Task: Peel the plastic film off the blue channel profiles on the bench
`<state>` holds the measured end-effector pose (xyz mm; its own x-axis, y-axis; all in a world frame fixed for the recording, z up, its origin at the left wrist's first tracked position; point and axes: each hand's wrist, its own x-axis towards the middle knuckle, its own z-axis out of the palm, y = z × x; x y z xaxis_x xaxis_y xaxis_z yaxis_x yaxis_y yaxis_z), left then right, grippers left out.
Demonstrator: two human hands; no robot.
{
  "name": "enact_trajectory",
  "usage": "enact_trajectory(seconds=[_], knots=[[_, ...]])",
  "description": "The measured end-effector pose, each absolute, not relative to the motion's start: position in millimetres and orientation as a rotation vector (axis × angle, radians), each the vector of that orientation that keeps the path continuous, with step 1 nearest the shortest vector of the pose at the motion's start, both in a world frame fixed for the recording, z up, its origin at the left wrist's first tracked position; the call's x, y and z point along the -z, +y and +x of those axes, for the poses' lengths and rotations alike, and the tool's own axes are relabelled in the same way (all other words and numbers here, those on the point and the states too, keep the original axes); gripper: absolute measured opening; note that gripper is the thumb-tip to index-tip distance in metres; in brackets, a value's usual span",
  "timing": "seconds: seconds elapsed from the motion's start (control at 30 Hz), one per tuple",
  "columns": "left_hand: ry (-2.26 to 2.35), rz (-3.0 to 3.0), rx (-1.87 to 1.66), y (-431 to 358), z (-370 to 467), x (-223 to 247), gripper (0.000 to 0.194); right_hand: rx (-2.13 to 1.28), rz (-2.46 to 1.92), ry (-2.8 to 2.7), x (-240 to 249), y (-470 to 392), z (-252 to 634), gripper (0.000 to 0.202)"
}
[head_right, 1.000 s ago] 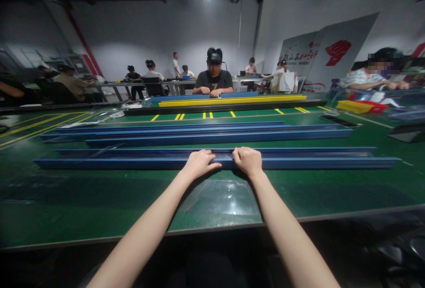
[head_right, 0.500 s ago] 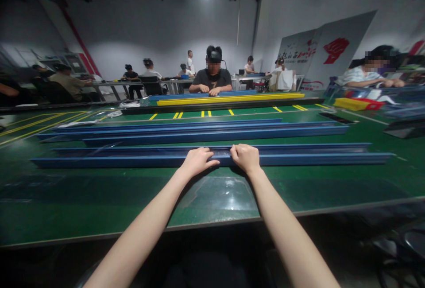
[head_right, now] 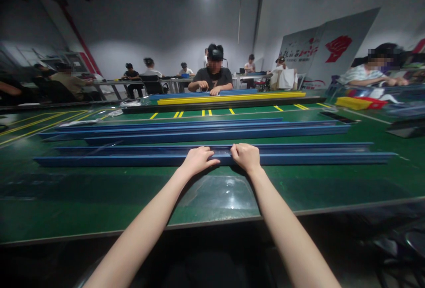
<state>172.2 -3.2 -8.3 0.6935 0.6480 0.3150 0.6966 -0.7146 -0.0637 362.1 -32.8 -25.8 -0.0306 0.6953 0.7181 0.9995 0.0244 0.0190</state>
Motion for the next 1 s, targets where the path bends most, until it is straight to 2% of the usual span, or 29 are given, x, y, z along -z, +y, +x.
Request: enact_trajectory(seconds=[1.0], knots=[[-0.997, -2.736, 0.49, -0.6, 173.3, 10.2, 0.036, 0.716, -1.791, -1.769, 25.5, -32.6, 362.4, 0.043]])
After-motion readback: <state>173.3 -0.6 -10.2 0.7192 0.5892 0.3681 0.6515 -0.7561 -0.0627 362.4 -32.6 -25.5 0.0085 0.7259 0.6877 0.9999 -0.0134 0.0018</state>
